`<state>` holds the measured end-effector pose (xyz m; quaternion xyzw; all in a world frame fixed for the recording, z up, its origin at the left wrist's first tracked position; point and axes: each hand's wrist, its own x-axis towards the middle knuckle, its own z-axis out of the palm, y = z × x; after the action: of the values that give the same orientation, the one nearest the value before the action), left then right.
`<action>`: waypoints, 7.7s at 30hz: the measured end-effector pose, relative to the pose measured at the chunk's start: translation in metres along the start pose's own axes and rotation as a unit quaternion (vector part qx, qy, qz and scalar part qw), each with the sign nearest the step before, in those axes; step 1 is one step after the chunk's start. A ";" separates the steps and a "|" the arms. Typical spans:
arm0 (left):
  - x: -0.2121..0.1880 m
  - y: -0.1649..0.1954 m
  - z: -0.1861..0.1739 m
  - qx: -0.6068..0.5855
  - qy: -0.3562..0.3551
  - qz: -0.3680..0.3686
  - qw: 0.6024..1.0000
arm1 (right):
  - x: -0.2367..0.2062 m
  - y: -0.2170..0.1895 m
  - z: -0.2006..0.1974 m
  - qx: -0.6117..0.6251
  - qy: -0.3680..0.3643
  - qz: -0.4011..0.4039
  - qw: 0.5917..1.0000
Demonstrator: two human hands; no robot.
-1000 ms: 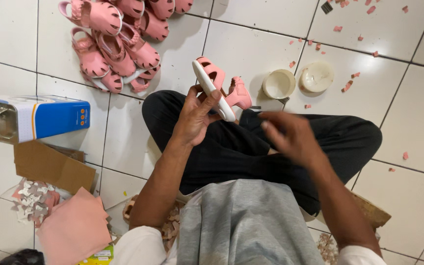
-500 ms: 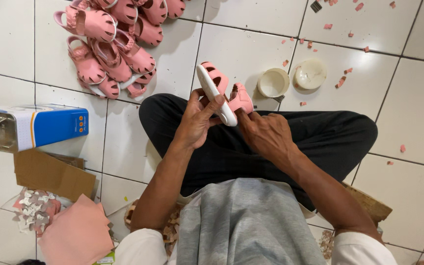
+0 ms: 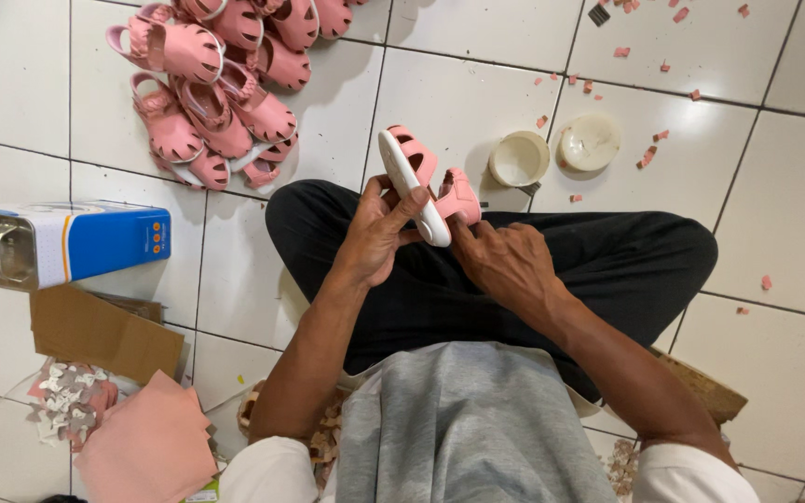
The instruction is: The person sits on the workshop floor and applies glue from a tin can onto the soles of pink children's sandals using a small cup, then presses and rubs the sole onto the shoe by hand. Finished sandals are placed onto a pile on the floor, and the person picks up the next sandal to repeat the process.
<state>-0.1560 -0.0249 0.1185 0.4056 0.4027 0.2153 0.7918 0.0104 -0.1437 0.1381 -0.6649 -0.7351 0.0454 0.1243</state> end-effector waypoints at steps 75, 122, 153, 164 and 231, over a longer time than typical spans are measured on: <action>0.161 -0.137 -0.057 -0.009 -0.101 -0.274 0.956 | -0.205 0.386 0.053 0.013 0.467 0.646 0.604; 0.227 0.221 -0.137 0.634 0.234 0.211 0.706 | 0.000 0.077 0.032 0.298 0.118 0.335 0.886; 0.011 -0.034 0.072 -0.189 -0.145 0.150 0.959 | -0.033 -0.016 -0.038 0.271 0.358 0.256 0.856; -0.016 -0.010 0.059 -0.014 -0.107 0.118 0.987 | -0.004 -0.008 -0.048 0.140 0.299 0.056 0.942; -0.016 0.035 0.020 0.001 -0.265 -0.018 0.964 | -0.003 0.040 -0.062 0.252 0.134 0.056 0.957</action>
<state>-0.1496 -0.0248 0.1612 0.4419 0.1857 0.0848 0.8735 0.0642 -0.1479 0.1880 -0.6517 -0.6382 0.1463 0.3829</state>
